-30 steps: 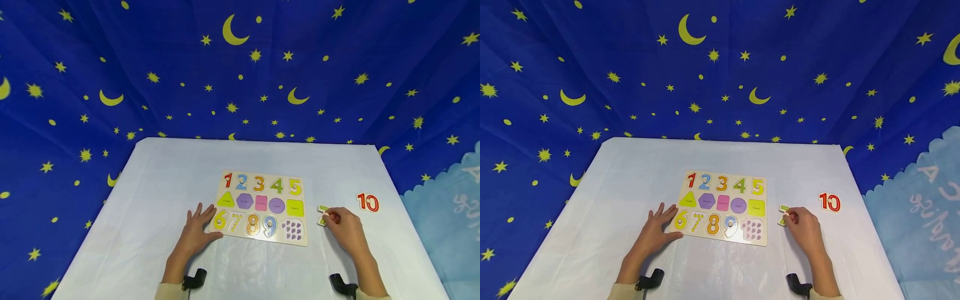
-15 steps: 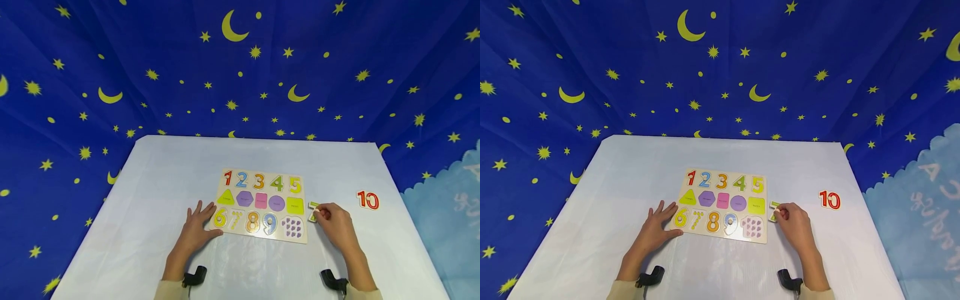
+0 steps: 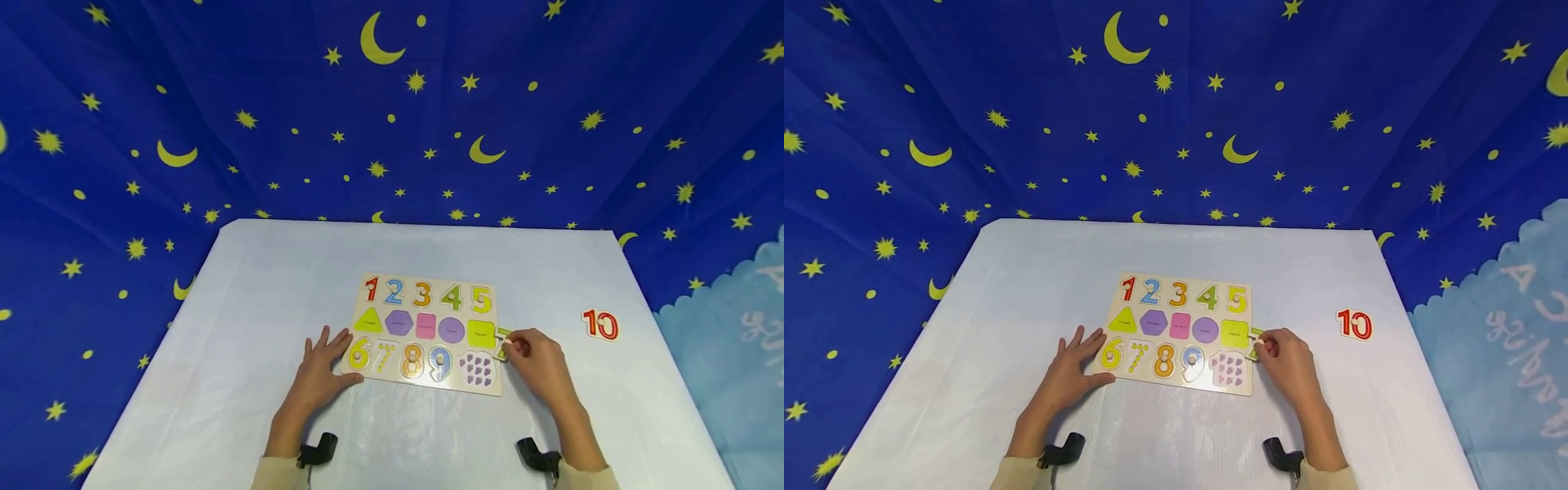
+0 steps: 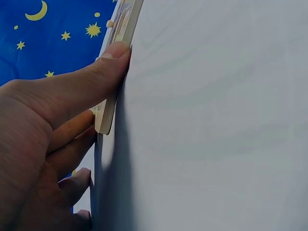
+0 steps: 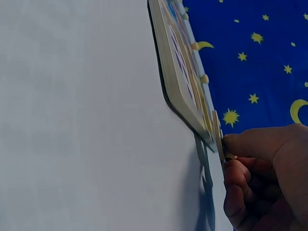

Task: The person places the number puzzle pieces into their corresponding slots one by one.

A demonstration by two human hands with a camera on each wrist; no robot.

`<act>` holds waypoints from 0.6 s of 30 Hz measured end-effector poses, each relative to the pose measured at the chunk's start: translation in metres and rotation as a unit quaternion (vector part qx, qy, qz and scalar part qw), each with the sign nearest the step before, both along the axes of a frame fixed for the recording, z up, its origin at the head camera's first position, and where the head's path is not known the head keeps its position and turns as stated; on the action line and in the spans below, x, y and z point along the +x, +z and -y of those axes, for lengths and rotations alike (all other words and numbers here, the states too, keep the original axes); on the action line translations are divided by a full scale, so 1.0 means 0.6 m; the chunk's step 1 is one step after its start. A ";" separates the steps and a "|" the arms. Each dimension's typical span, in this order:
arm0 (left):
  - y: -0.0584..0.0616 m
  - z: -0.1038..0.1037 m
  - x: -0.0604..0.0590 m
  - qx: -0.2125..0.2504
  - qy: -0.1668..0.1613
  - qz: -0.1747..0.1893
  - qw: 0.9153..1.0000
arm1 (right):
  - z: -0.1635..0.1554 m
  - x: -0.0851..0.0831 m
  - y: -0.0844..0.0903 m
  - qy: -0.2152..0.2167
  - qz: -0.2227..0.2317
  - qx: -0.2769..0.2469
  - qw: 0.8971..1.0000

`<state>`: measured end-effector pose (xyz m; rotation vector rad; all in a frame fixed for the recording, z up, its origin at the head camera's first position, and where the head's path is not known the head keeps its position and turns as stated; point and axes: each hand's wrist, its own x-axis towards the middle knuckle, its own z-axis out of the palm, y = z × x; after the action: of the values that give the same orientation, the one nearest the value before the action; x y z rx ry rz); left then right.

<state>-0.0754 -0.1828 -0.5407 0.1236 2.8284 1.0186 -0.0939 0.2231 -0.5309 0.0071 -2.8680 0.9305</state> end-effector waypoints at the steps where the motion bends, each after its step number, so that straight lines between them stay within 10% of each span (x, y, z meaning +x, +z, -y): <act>1: 0.000 0.001 0.000 0.001 0.000 0.000 1.000 | 0.003 -0.001 0.000 0.002 0.002 -0.001 1.000; 18: 0.001 0.000 -0.001 -0.002 -0.002 0.002 1.000 | 0.049 -0.007 0.006 0.029 0.000 -0.010 1.000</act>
<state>-0.0758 -0.1830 -0.5404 0.1282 2.8247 1.0121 -0.0983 0.1936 -0.5275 0.0889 -2.8727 0.9702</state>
